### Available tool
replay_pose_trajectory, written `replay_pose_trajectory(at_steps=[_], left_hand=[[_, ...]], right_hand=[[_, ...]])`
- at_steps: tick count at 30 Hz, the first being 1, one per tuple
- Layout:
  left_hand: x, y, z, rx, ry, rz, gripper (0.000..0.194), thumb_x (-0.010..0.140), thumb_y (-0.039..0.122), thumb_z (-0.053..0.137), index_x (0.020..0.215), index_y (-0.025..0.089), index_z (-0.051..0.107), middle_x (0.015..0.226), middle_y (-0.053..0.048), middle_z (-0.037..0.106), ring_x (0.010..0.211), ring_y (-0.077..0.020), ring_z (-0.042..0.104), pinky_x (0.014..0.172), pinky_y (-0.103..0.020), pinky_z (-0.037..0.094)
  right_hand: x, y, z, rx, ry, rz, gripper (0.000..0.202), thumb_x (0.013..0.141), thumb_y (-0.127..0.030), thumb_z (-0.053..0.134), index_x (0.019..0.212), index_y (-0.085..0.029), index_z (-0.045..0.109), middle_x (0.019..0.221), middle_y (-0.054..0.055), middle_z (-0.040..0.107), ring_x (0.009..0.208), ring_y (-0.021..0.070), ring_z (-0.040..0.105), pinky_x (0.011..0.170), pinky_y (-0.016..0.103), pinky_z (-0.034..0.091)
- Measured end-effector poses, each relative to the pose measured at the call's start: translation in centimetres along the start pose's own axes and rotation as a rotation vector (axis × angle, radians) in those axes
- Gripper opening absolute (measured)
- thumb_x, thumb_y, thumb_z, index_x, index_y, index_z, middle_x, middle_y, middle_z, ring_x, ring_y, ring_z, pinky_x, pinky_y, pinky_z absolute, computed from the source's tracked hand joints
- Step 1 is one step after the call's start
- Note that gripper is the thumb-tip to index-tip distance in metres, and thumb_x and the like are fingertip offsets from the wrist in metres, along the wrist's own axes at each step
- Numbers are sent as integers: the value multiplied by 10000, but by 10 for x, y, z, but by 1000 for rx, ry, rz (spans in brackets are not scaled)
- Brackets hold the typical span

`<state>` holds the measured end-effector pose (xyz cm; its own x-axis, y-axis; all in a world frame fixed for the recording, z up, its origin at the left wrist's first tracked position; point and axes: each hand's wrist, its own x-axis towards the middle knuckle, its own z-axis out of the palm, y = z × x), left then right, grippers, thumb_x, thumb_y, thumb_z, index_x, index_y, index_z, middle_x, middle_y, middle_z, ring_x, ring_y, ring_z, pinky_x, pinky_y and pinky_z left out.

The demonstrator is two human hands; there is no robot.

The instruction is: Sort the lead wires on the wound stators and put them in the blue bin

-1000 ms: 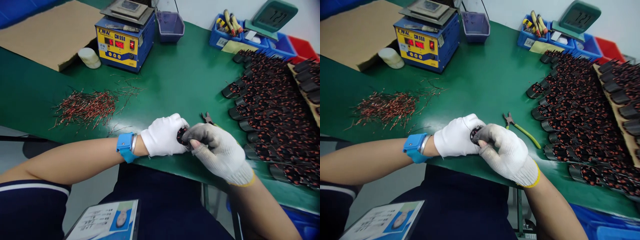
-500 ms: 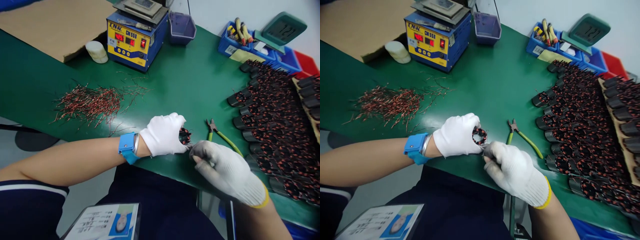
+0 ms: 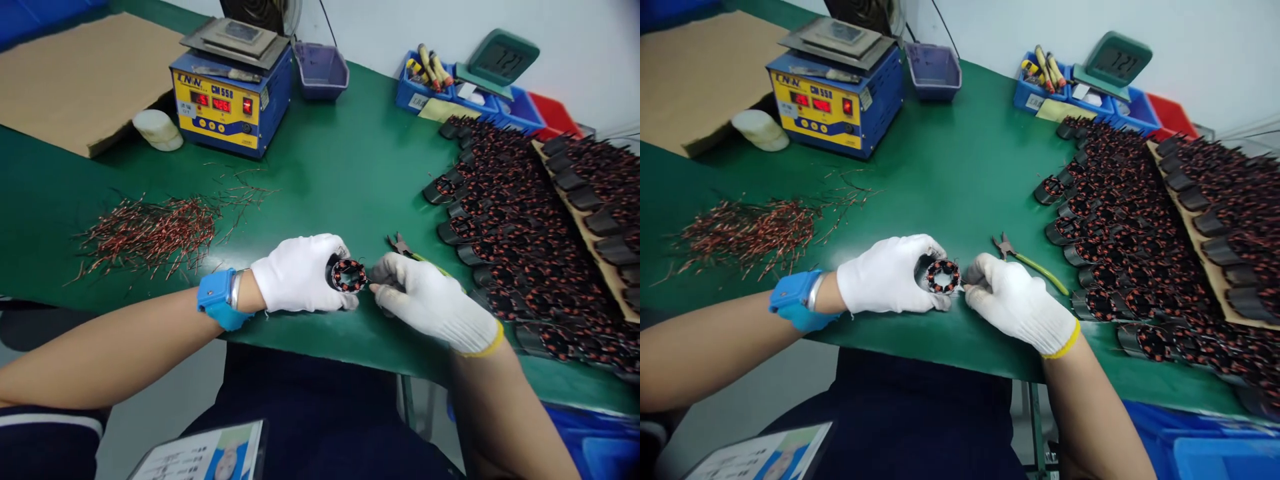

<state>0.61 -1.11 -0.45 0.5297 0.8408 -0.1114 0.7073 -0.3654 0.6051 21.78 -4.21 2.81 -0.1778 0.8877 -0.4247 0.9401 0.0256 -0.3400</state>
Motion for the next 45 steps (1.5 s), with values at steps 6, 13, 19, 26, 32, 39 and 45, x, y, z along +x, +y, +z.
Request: replay_pose_trajectory(at_steps=[6,13,19,26,32,39,45], left_hand=[[2,1,4,-56,-49,74,641,669,674,647,1148,250,601,1085,-37,706,968,-253,682,829,-357,524],[2,-2,0,-64,-69,69,669,635,659,685,1153,241,615,1098,-43,709,978,-248,683,850,-353,526],[1,0,-4,-90,-101,19,682,599,624,730,1150,239,614,1082,-45,708,947,-244,687,832,-342,532],[2,3,-7,-44,-127,19,540,627,608,716,1016,242,636,939,-22,707,838,-229,682,699,-315,521],[0,-3,-4,-76,-116,70,616,630,623,714,1118,262,611,1065,-16,702,938,-224,681,817,-332,533],[0,-4,-10,-27,-106,17,624,620,600,728,1110,235,603,1048,-41,700,927,-243,682,788,-333,531],[2,-7,-11,11,-107,65,581,656,585,713,1102,234,589,1043,-34,689,924,-239,676,765,-332,519]], right_hand=[[1,-13,12,-224,108,-83,315,883,-348,436,1168,-303,562,888,15,711,775,215,654,549,258,272],[-5,1,8,-509,229,-32,277,909,-324,400,934,-215,653,786,90,694,661,218,619,505,265,224],[-7,18,-14,-68,340,17,366,834,-417,577,1170,-282,635,984,33,724,814,228,670,659,304,456],[19,-10,17,133,312,-312,258,928,-321,460,981,-215,689,955,19,701,866,161,639,800,271,440],[9,-1,13,-255,208,-182,280,923,-353,431,860,-217,668,850,44,698,716,189,614,570,276,312],[-6,8,5,-117,437,-95,318,876,-447,515,1055,-224,655,918,67,695,701,198,629,545,288,371],[0,-10,24,48,218,-215,498,808,-459,613,1265,-271,552,1014,40,715,786,207,656,591,276,406]])
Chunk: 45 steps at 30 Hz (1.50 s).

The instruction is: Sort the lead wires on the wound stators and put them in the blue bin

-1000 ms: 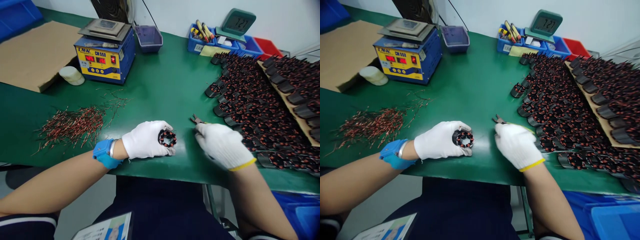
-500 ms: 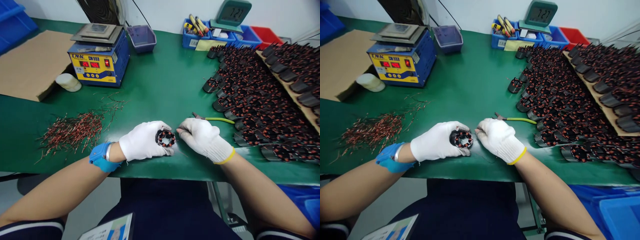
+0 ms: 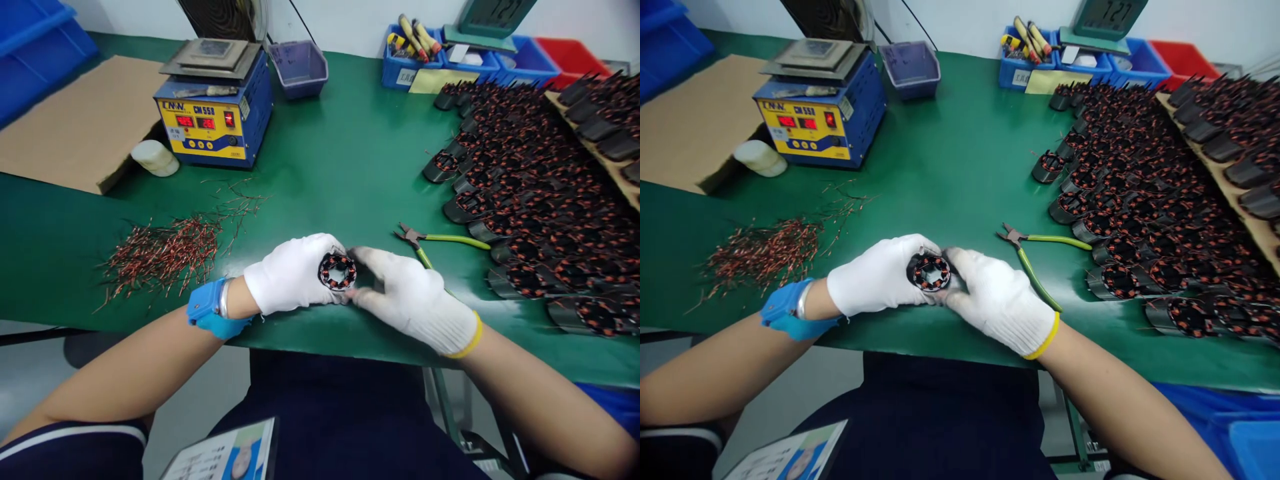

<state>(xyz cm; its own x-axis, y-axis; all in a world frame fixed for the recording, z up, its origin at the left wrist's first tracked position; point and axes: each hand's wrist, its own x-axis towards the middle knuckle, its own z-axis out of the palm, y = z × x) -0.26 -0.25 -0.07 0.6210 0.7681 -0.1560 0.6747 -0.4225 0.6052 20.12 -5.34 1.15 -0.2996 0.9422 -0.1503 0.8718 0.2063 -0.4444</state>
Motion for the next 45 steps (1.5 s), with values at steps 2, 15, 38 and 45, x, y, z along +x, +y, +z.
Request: replay_pose_trajectory(at_steps=[2,15,38,45], left_hand=[[0,-1,0,8,4,-9,607,636,587,733,1102,227,587,1040,-35,688,925,-242,673,764,-335,519],[-8,2,11,44,101,255,411,867,455,577,1155,162,575,1087,-83,642,964,-203,594,867,-350,478],[-1,6,29,145,209,335,154,821,280,508,919,167,546,918,-76,621,813,-201,527,745,-360,464],[1,6,32,132,250,327,115,800,253,515,881,176,541,902,-80,636,824,-208,550,754,-369,469]], right_hand=[[3,-1,3,-26,-106,32,277,884,-390,510,1104,-278,636,949,13,723,809,203,660,602,267,380],[1,15,-14,-133,-165,-103,255,922,-363,423,822,-242,625,748,-1,659,670,153,566,541,277,223],[11,21,-21,89,-46,75,425,751,-507,653,1115,-288,631,966,-8,700,781,166,621,606,244,355],[18,20,-11,257,-227,-98,204,845,-318,485,839,-214,660,755,-17,663,645,110,557,555,224,340]])
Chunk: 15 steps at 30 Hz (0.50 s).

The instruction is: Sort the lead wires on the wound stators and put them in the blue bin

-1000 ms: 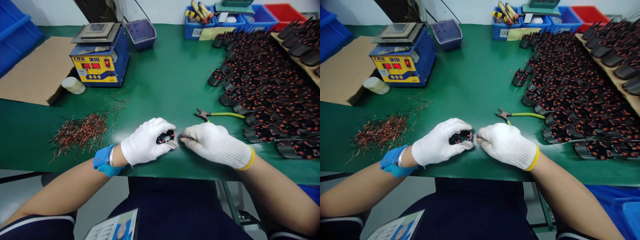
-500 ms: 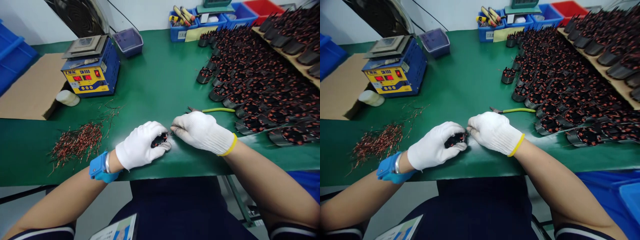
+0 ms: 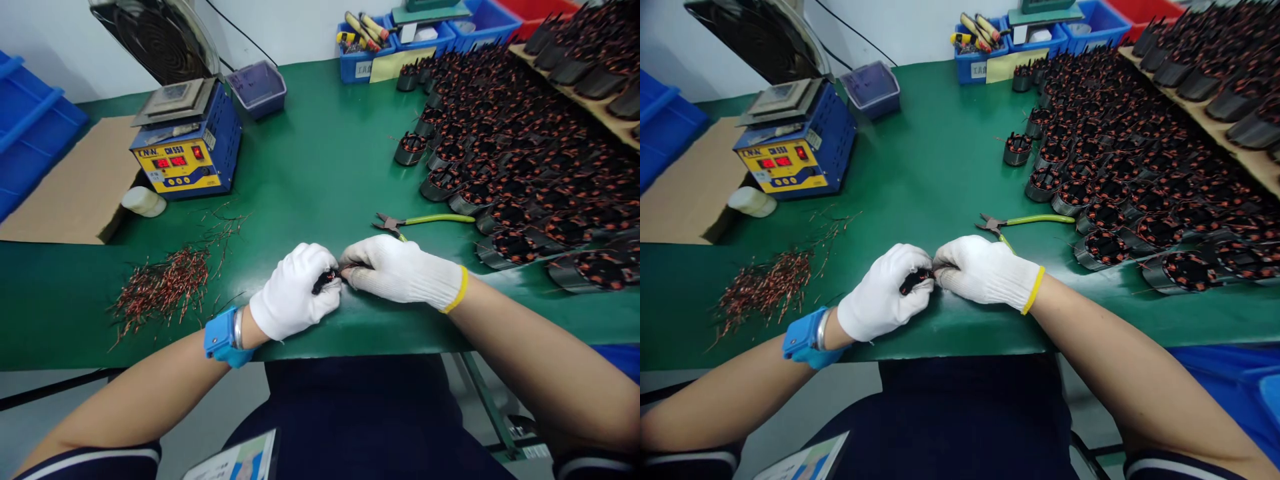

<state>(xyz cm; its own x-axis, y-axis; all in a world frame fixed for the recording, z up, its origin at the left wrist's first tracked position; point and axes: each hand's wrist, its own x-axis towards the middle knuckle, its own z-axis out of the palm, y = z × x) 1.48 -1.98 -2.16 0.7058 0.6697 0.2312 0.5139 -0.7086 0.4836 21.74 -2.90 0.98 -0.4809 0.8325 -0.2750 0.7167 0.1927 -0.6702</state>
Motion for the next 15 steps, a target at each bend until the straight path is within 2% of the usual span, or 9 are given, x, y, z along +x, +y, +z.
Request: replay_pose_trajectory(at_steps=[2,3,6,8,11,13,15], left_hand=[[0,0,0,-6,2,-2,103,792,249,514,868,184,541,893,-72,639,819,-205,553,752,-365,468],[0,0,0,-10,6,-2,96,788,244,514,860,187,540,885,-69,641,812,-203,553,748,-363,466],[-1,0,1,-18,28,-2,76,768,213,512,835,190,540,866,-63,645,794,-194,549,734,-352,460],[-1,0,1,-23,44,2,72,753,187,509,818,190,539,850,-59,644,780,-188,543,722,-345,455],[0,0,1,-27,63,16,85,727,158,500,798,189,534,815,-52,633,745,-180,522,696,-337,444],[0,0,1,-23,66,20,78,721,162,498,787,187,532,799,-52,621,732,-181,512,684,-339,438],[0,0,2,-13,63,11,56,728,180,499,776,186,527,794,-58,609,733,-186,510,683,-347,438]], right_hand=[[-2,-2,-1,-49,31,43,190,820,-312,493,763,-205,639,654,-30,608,566,98,499,508,227,304],[-4,-3,-3,-59,8,62,183,805,-317,504,731,-204,629,609,-39,578,532,92,471,485,227,288],[-9,2,-13,-14,-163,92,166,776,-319,538,690,-211,630,553,-57,550,485,80,447,455,216,292],[-9,8,-20,61,-162,139,153,763,-347,588,799,-226,674,622,-56,619,527,84,509,478,200,342],[-2,15,-23,235,-36,207,383,720,-445,688,1027,-217,672,799,-10,710,636,113,604,519,192,405],[7,14,-17,377,-139,195,416,705,-496,714,975,-182,683,783,25,717,623,122,616,509,193,423],[14,10,-8,507,-287,189,369,720,-518,705,809,-160,678,678,33,694,557,118,603,491,195,442]])
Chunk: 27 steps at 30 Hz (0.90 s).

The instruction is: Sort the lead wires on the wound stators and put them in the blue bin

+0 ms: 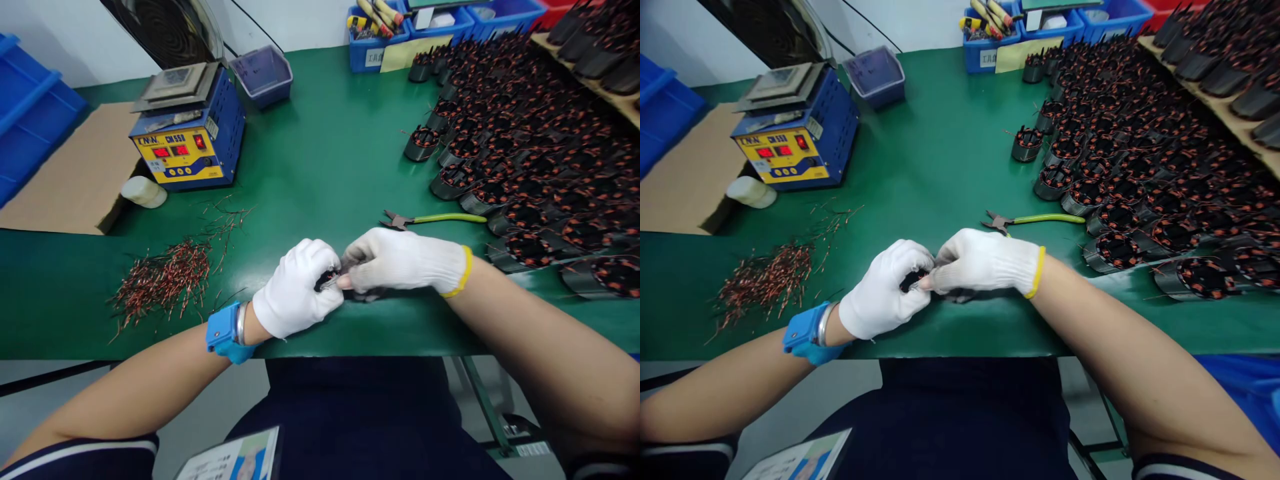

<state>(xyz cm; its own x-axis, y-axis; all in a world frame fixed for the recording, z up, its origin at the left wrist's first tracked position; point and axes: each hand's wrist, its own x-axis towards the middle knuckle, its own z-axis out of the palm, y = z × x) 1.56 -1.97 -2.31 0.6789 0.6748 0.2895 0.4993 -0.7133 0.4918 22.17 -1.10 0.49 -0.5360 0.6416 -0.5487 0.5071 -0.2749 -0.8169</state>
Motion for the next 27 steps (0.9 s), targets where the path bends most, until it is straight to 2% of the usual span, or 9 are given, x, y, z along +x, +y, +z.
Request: replay_pose_trajectory(at_steps=[2,9,13,16,20,21,23,25,27], left_hand=[[0,0,0,7,-1,-16,47,733,186,494,771,186,521,795,-62,600,738,-190,513,688,-355,443],[1,6,-1,-71,13,-87,118,717,142,512,825,190,510,946,-89,613,861,-205,582,781,-382,491],[-4,2,-8,-242,-14,-194,465,680,170,608,1132,188,500,1227,-131,563,1012,-229,601,875,-402,503],[-6,-10,-15,-567,1,-276,695,733,306,647,1357,207,359,1346,-155,502,991,-219,616,825,-380,535],[-3,-19,-27,-871,213,-470,587,805,590,556,1230,190,498,1301,-155,543,984,-231,634,726,-337,559],[-1,-18,-30,-932,184,-534,604,814,638,515,1209,181,518,1246,-156,580,935,-228,651,663,-317,558],[1,-11,-36,-1065,-28,-662,617,838,663,466,1188,160,541,1005,-136,669,731,-203,676,487,-263,505],[1,-3,-40,-1166,-266,-766,572,861,615,484,1183,147,548,683,-58,641,479,-159,610,342,-216,385],[1,4,-42,-1226,-344,-795,513,856,528,560,1213,160,522,581,-9,588,396,-140,564,302,-197,341]], right_hand=[[7,-1,8,112,-56,24,352,729,-502,708,707,-158,639,611,31,673,515,114,596,482,196,467],[7,-2,17,161,37,34,240,749,-388,680,665,-168,634,593,44,688,480,125,608,504,223,526],[5,-2,24,65,152,43,207,771,-335,584,644,-175,615,544,18,654,461,116,600,461,192,467],[3,3,28,4,220,-32,225,786,-361,547,670,-179,611,566,8,651,463,108,582,424,180,394],[-4,7,25,34,272,-182,184,792,-306,539,680,-173,598,603,2,644,467,95,555,411,181,353],[-7,7,25,67,284,-212,189,800,-304,535,686,-169,601,607,2,639,463,92,549,414,183,361],[-12,5,23,130,296,-258,216,818,-317,534,684,-161,602,597,-1,620,458,89,539,425,189,382],[-14,3,23,173,292,-271,233,821,-325,543,666,-157,593,573,-8,597,448,85,528,427,190,395],[-15,2,24,223,272,-260,216,805,-313,560,662,-154,591,570,-11,596,437,80,521,416,185,394]])
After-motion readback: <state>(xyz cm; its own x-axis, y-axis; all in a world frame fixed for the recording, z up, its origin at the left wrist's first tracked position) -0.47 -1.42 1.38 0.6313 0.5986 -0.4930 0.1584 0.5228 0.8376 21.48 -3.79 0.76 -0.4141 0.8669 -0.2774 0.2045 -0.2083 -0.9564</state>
